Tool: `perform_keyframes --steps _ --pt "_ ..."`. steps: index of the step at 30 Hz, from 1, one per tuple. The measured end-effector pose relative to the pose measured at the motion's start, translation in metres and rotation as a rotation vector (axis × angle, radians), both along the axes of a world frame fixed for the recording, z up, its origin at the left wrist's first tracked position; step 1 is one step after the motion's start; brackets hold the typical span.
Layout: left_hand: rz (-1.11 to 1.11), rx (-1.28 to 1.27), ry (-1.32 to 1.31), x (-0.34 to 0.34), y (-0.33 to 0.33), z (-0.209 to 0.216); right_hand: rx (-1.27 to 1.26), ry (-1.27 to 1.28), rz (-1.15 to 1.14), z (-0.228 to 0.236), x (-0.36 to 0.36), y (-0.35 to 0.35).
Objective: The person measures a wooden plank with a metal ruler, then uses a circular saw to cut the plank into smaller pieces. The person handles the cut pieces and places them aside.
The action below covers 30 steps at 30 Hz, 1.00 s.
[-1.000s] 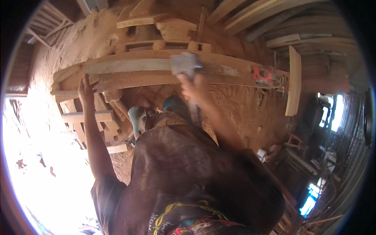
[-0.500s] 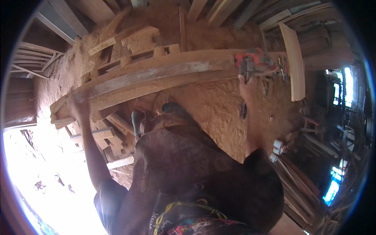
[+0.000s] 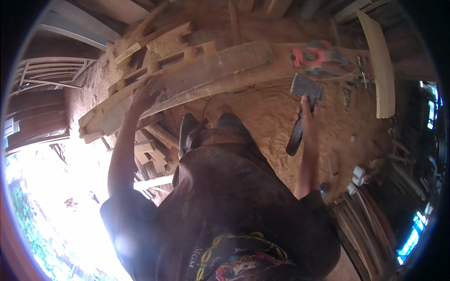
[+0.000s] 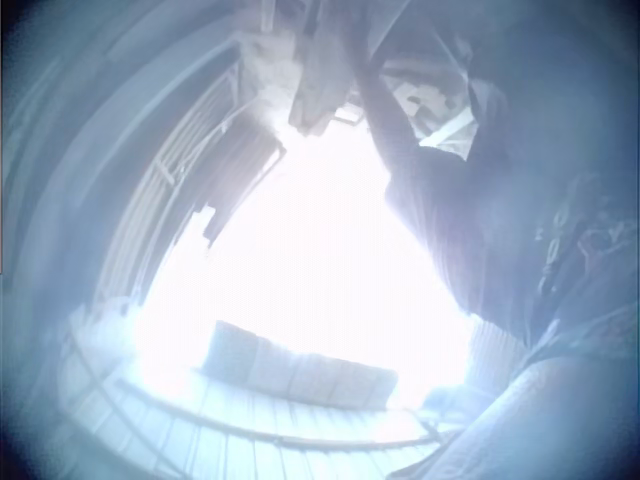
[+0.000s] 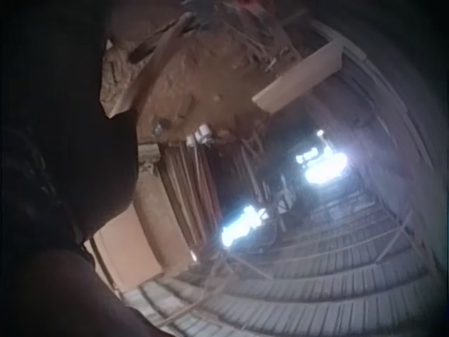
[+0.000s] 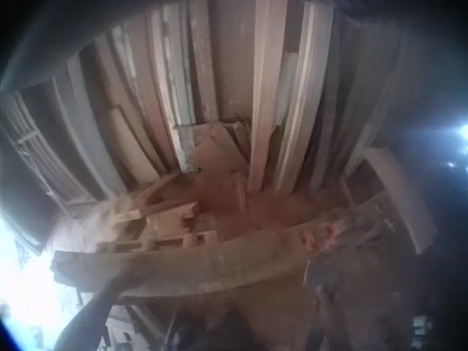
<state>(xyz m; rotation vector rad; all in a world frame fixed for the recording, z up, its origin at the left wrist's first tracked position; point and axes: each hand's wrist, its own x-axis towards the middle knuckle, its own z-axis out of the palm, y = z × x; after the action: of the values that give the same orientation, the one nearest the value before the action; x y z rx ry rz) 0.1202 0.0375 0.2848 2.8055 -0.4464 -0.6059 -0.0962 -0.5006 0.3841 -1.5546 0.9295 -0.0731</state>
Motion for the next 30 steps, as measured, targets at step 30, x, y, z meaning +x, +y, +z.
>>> perform_keyframes --steps 30 --pt "1.060 -0.495 -0.108 -0.338 0.110 -0.110 -0.082 0.045 0.690 -0.070 0.105 0.278"
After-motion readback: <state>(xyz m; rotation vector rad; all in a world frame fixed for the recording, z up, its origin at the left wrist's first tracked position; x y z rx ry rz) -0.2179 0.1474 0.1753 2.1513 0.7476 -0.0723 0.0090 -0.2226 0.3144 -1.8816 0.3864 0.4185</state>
